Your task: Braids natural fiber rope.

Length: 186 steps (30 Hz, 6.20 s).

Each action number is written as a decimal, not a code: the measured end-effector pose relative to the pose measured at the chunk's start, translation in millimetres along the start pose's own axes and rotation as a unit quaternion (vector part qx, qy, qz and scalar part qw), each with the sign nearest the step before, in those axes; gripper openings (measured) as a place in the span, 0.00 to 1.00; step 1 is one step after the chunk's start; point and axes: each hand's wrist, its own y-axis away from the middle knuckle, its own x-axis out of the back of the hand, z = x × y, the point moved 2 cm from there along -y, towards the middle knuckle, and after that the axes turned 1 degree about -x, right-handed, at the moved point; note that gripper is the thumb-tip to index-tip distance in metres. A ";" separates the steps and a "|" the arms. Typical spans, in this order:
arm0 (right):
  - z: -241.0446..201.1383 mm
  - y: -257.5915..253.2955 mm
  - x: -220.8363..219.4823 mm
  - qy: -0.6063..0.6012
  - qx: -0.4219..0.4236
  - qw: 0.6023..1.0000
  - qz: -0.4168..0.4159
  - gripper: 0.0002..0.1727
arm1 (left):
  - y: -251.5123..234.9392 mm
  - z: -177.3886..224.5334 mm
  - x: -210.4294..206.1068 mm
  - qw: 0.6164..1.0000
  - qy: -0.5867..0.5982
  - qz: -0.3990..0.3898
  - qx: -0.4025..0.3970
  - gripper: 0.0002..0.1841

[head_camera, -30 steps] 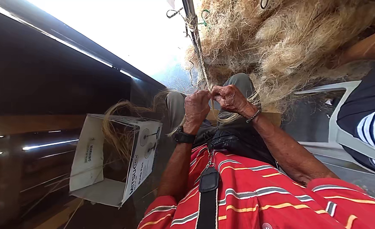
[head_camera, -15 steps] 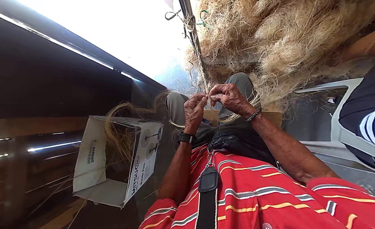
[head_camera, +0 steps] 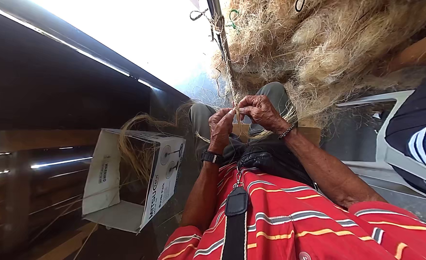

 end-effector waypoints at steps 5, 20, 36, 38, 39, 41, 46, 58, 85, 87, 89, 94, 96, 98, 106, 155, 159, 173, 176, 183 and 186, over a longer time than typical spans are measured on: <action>-1.4 0.5 -1.0 0.031 0.025 0.999 0.007 0.07 | 1.7 4.4 0.4 0.997 -0.077 0.028 0.013 0.05; 6.2 7.1 -0.4 -0.089 -0.113 0.990 0.012 0.08 | -0.1 10.7 4.1 0.993 -0.008 -0.048 0.106 0.03; 7.2 2.8 -9.3 -0.133 -0.120 0.981 0.077 0.07 | 3.4 -17.8 -8.3 0.982 0.168 -0.035 0.078 0.06; 8.9 2.3 -9.4 -0.126 -0.115 0.982 0.079 0.06 | 4.4 -18.5 -8.7 0.984 0.159 -0.031 0.067 0.06; 9.6 2.3 -9.3 -0.124 -0.115 0.982 0.081 0.06 | 4.9 -19.2 -8.6 0.986 0.153 -0.028 0.061 0.07; 10.9 2.3 -9.1 -0.117 -0.117 0.983 0.081 0.05 | 5.1 -21.9 -7.8 0.990 0.128 -0.019 0.050 0.07; 12.9 2.2 -9.2 -0.108 -0.133 0.982 0.077 0.05 | 6.5 -25.7 -6.4 0.999 0.030 0.015 0.016 0.07; 12.6 -1.3 -4.6 0.033 -0.061 0.996 0.060 0.04 | 8.1 -13.8 -1.7 0.997 -0.060 0.051 0.023 0.10; 11.6 1.0 1.9 0.006 -0.044 0.999 0.006 0.02 | -8.2 5.8 -15.8 0.992 0.073 0.066 0.083 0.07; 10.2 1.1 2.8 -0.020 -0.052 0.998 0.004 0.03 | -8.1 7.3 -16.2 0.992 0.074 0.057 0.085 0.07; 9.8 1.1 3.3 -0.032 -0.054 0.998 -0.001 0.03 | -7.3 9.2 -16.9 0.992 0.076 0.048 0.089 0.06; 9.3 6.0 5.1 -0.061 -0.057 0.996 -0.014 0.05 | -6.0 13.0 -17.0 0.991 0.088 0.036 0.093 0.07; 7.9 5.9 4.9 -0.063 -0.058 0.996 -0.011 0.05 | -5.7 12.9 -17.0 0.990 0.100 0.035 0.089 0.07; 6.1 1.8 4.2 -0.050 -0.056 0.997 -0.007 0.05 | -5.2 11.5 -16.4 0.990 0.106 0.035 0.087 0.07; 2.9 2.5 5.7 0.036 -0.012 0.999 0.009 0.05 | -3.6 5.0 -16.6 0.997 0.054 0.038 0.047 0.05; 18.1 2.0 0.1 -0.092 -0.064 0.994 -0.002 0.05 | 8.3 -17.1 -12.9 0.942 0.230 -0.042 0.239 0.07; 18.8 3.5 -2.8 -0.092 -0.062 0.994 -0.006 0.05 | 8.0 -19.2 -14.3 0.923 0.238 -0.099 0.286 0.09; 14.3 27.5 0.0 0.045 0.032 0.998 0.016 0.04 | 17.5 2.5 -22.2 0.986 -0.163 0.038 -0.009 0.06; 19.0 20.5 -1.1 0.035 0.018 0.999 0.030 0.05 | 16.3 0.0 -19.6 0.975 -0.212 0.064 0.002 0.08; 17.3 13.2 0.2 -0.044 -0.031 0.996 0.066 0.07 | 14.0 6.9 -23.6 0.972 -0.225 0.072 0.007 0.08; 18.5 14.5 -0.6 -0.060 -0.031 0.995 0.072 0.07 | 13.2 6.5 -22.5 0.977 -0.201 0.075 0.016 0.07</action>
